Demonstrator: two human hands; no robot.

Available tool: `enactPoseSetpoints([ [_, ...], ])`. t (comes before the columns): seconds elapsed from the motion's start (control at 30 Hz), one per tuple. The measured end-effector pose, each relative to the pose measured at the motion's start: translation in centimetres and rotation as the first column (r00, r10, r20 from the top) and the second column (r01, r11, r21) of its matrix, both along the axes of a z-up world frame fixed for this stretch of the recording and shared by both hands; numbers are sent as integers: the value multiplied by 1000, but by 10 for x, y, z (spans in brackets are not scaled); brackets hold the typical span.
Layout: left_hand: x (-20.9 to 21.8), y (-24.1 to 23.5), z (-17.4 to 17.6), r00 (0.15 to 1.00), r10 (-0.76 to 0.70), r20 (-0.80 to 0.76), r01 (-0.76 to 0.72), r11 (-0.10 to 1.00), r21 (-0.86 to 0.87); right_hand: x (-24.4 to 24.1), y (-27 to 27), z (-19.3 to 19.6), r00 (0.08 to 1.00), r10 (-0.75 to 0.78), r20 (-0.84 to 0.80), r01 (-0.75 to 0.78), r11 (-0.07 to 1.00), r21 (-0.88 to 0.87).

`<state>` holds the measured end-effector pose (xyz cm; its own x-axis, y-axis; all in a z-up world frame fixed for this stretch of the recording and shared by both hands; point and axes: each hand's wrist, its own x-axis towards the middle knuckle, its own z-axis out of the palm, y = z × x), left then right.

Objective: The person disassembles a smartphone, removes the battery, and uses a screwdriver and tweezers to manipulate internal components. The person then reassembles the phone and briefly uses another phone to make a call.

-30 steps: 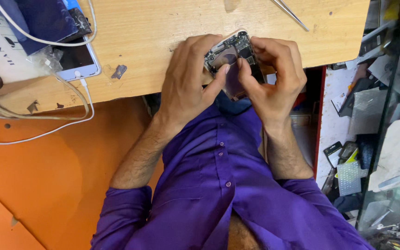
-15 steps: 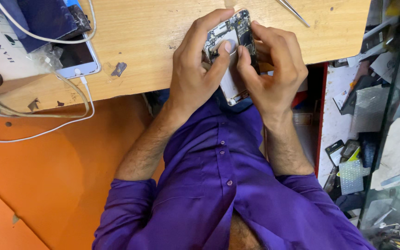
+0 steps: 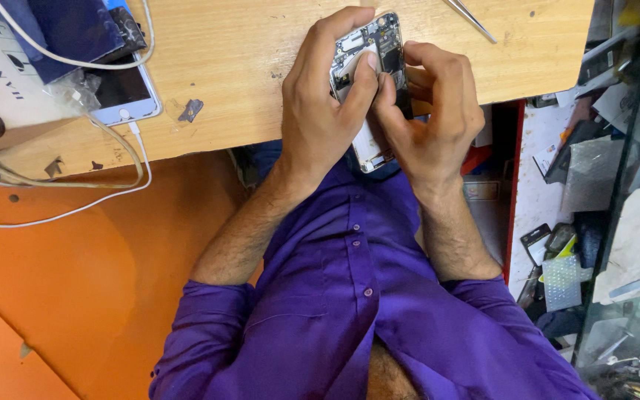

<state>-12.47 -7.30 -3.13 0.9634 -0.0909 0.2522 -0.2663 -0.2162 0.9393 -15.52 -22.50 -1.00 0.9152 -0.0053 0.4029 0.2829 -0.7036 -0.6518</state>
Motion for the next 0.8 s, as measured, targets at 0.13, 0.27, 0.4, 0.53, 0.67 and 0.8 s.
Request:
enactPoseSetpoints([
  [0.13,0,1,0,1000,5,-8,-5,1000,3,-2,-1,-2,1000,1,-10,-1,1000,-31],
  [0.27,4,6,2,1000,2,6,-3,1000,14,12,-18,2,999,-19,48,23,997,-78],
  [0.4,9,9,6,1000,18,2,-18,1000,23,24,-47,16,987,-70,147,116,936,-333],
  [0.53,10,13,14,994,69,89,-90,960,264,29,-57,16,997,-35,71,57,939,-339],
  [0.67,12,14,19,981,107,163,-177,839,515,25,-60,1,992,-117,50,126,946,-298],
  [0.8,15,16,16,973,103,208,-212,762,612,7,-68,-12,989,-132,59,128,989,76],
])
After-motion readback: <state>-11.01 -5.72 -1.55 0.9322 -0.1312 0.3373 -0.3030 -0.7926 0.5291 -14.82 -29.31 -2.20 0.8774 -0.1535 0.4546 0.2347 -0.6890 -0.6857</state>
